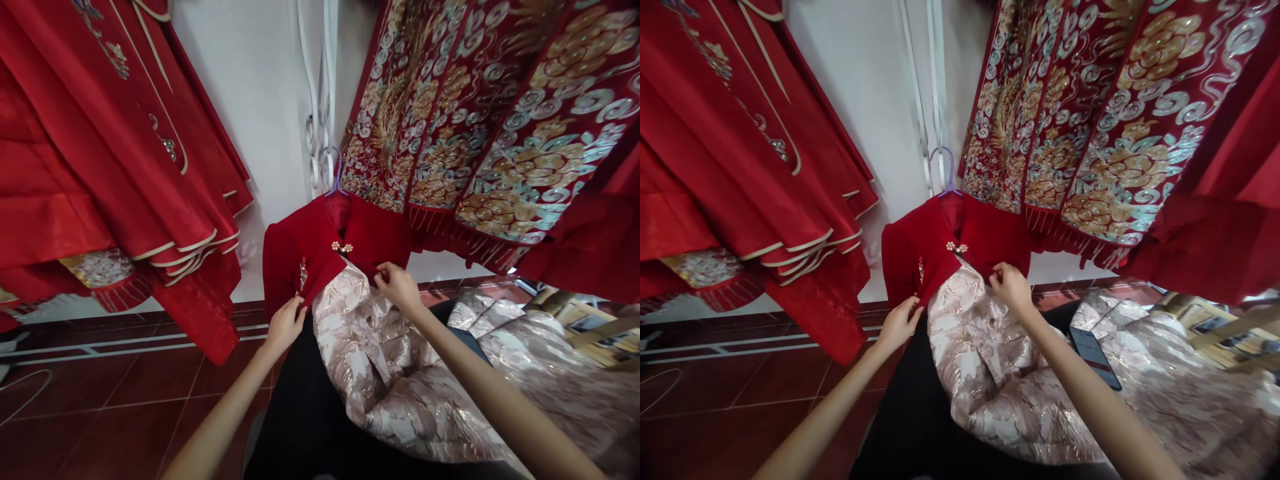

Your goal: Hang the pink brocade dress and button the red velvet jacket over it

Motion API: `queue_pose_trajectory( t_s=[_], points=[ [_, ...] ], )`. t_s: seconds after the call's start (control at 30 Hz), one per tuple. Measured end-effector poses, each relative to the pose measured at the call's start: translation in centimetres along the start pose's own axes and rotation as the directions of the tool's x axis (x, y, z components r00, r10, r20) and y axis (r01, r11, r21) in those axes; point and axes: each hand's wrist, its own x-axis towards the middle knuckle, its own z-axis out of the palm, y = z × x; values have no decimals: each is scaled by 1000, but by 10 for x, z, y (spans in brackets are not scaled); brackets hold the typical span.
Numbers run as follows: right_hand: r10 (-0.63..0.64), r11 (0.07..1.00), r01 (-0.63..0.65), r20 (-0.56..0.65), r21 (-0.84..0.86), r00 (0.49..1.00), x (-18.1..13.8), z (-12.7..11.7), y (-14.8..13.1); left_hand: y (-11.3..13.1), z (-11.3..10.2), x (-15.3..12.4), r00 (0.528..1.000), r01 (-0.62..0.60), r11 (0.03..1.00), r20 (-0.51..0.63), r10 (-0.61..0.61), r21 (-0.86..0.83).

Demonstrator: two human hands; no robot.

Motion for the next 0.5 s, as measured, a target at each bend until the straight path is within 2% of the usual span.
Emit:
queue_pose_trajectory(
  t_s=[0.07, 0.13, 0.17, 0.23, 0.3, 0.37, 0.5],
  points=[
    [40, 996, -44, 61, 72, 997, 6, -10, 13, -4, -9, -4, 999, 41, 998, -19, -42, -47],
    [35, 986, -47, 78, 158, 996, 15, -24, 23, -4, -22, -7, 983, 86, 990, -151, -102, -111],
    [26, 981, -40, 76, 192, 997, 20, -32, 27, -2, -29, -8, 959, 89, 986, -254, -122, -140],
    [2, 970, -21, 78, 243, 997, 29, -49, 29, 6, -43, -12, 882, 56, 982, -452, -133, -179],
    [-34, 961, 10, 83, 277, 996, 35, -66, 23, 20, -52, -17, 824, 9, 979, -554, -122, -202],
    [-91, 955, 61, 90, 289, 992, 36, -81, 12, 36, -53, -23, 809, -14, 973, -574, -125, -231],
    [-269, 952, 233, 178, 197, 947, 21, -98, -8, 64, -37, -30, 851, -15, 944, -499, -161, -330]
  ],
)
